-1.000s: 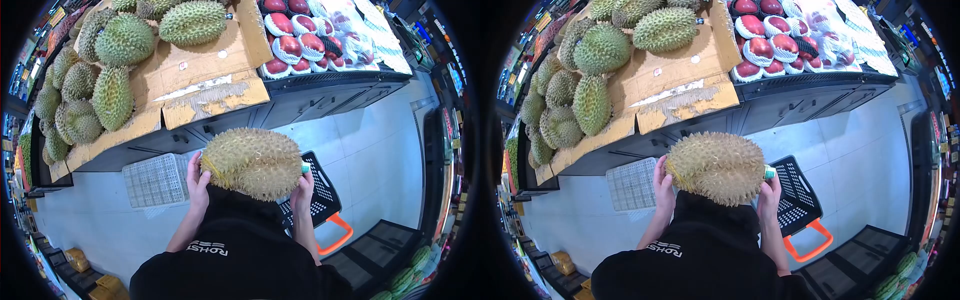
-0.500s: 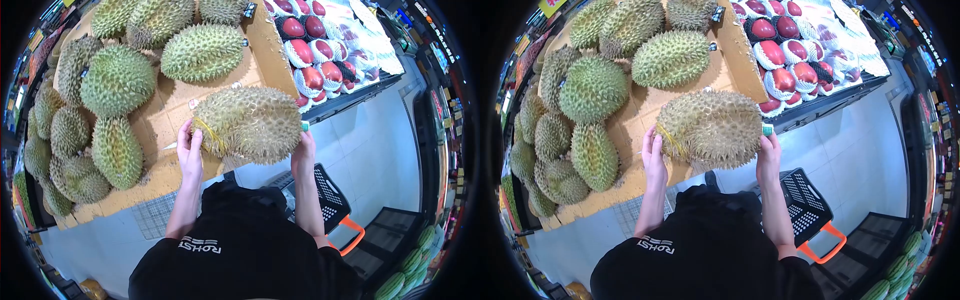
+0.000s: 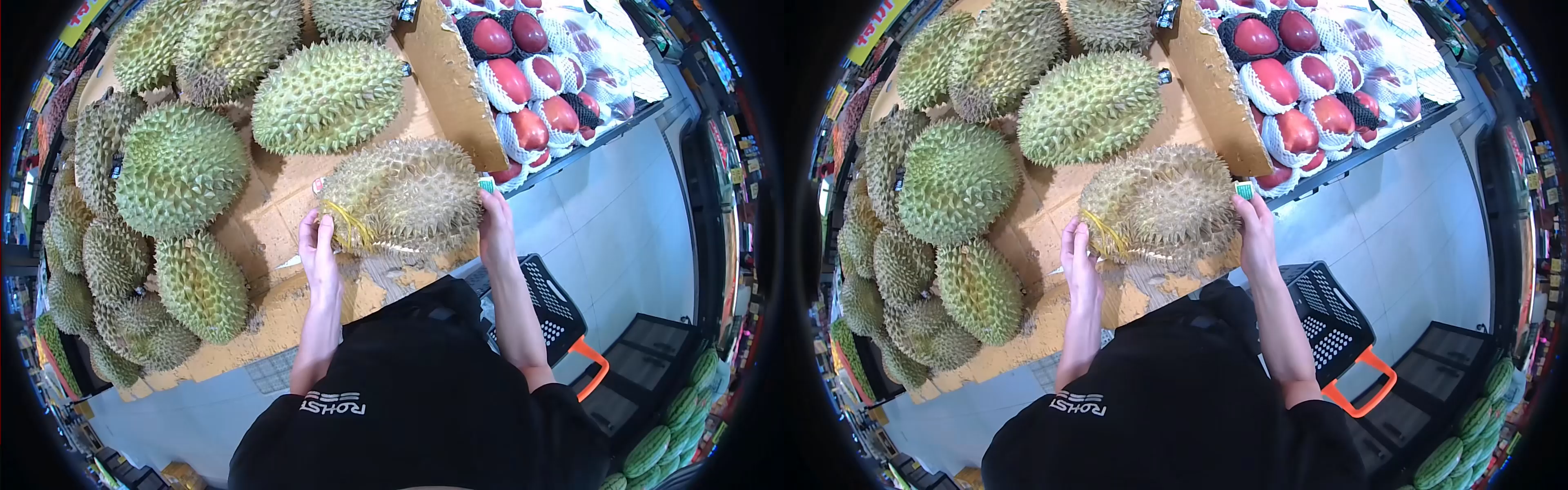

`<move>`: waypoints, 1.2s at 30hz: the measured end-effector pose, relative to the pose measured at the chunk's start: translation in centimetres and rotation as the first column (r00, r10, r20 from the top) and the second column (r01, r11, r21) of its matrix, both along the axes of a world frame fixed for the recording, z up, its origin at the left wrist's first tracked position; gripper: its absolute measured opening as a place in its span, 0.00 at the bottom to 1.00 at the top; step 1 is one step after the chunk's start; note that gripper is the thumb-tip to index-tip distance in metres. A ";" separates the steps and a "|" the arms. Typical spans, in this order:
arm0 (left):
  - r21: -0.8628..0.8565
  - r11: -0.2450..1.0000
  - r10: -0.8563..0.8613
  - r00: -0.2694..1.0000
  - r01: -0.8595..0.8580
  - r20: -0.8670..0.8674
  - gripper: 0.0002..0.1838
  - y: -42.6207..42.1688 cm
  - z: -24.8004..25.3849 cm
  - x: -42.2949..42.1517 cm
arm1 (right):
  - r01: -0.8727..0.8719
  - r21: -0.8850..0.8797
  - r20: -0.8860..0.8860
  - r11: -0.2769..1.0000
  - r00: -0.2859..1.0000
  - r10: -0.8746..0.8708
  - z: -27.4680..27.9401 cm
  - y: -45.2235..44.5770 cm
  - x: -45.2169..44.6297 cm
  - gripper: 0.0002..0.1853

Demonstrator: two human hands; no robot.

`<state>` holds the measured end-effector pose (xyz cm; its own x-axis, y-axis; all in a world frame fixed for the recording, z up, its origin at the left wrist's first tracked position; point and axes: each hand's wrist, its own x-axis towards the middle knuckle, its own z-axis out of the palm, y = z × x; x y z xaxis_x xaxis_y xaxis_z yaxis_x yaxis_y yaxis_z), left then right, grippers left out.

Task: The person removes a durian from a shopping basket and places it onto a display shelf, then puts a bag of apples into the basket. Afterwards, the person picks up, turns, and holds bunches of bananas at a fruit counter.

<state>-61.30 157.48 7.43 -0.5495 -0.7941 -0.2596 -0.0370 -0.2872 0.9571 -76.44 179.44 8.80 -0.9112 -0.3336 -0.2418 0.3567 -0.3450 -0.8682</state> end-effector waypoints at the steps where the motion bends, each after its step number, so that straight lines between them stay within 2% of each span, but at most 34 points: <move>1: 0.000 1.000 0.000 1.000 0.000 0.006 0.23 0.0 0.0 -0.1 | 0.000 0.000 0.006 1.000 1.000 0.000 -0.2 0.0 -0.2 0.21; 7: 0.047 0.998 0.043 0.994 -0.048 0.103 0.22 0.6 1.0 -1.4 | -0.034 0.051 0.093 0.998 0.995 0.029 -0.1 -0.1 -1.7 0.20; 9: 0.118 0.988 0.080 0.986 -0.098 0.148 0.23 0.8 2.0 -2.0 | -0.042 0.147 0.110 0.988 0.994 0.025 0.1 -0.3 -2.1 0.20; 17: 0.093 0.990 0.085 0.981 -0.103 0.176 0.20 0.3 1.2 -1.8 | -0.062 0.178 0.138 0.982 0.990 0.038 0.9 -1.1 -3.2 0.21; 20: 0.086 0.992 0.070 0.976 -0.090 0.207 0.18 0.3 1.3 -1.8 | -0.088 0.295 0.116 0.951 0.992 0.055 0.5 -1.1 -3.7 0.21; 23: 0.097 0.992 0.062 0.977 -0.084 0.205 0.17 0.4 1.8 -2.0 | -0.081 0.193 0.112 0.978 0.992 0.060 -0.3 -1.5 -4.1 0.21; 25: 0.140 0.986 0.057 0.978 -0.087 0.200 0.16 0.2 1.9 -2.4 | -0.092 0.323 0.076 0.942 0.995 0.071 0.7 -1.7 -4.4 0.22; 26: 0.142 0.986 0.057 0.977 -0.087 0.207 0.16 0.1 1.7 -2.4 | -0.094 0.324 0.083 0.941 0.994 0.070 0.0 -1.6 -4.6 0.22; 28: 0.126 0.988 0.064 0.973 -0.094 0.224 0.17 0.0 1.6 -2.5 | -0.172 0.339 0.153 0.925 0.980 0.126 -1.2 -1.6 -5.0 0.28; 31: 0.093 0.991 0.073 0.963 -0.100 0.258 0.17 0.5 2.1 -2.7 | -0.160 0.333 0.147 0.929 0.982 0.116 -0.7 -1.7 -5.1 0.29; 32: 0.095 0.990 0.075 0.962 -0.103 0.263 0.17 0.6 2.0 -2.5 | -0.163 0.335 0.152 0.928 0.981 0.118 -0.8 -1.9 -5.0 0.29; 34: 0.083 0.993 0.062 0.971 -0.084 0.233 0.19 0.8 1.6 -2.4 | -0.052 0.237 0.101 0.970 0.994 0.029 -1.0 -2.4 -5.2 0.22; 36: 0.079 0.993 0.067 0.969 -0.088 0.238 0.19 0.8 1.4 -2.4 | -0.049 0.216 0.109 0.975 0.994 0.026 -1.1 -2.5 -5.4 0.22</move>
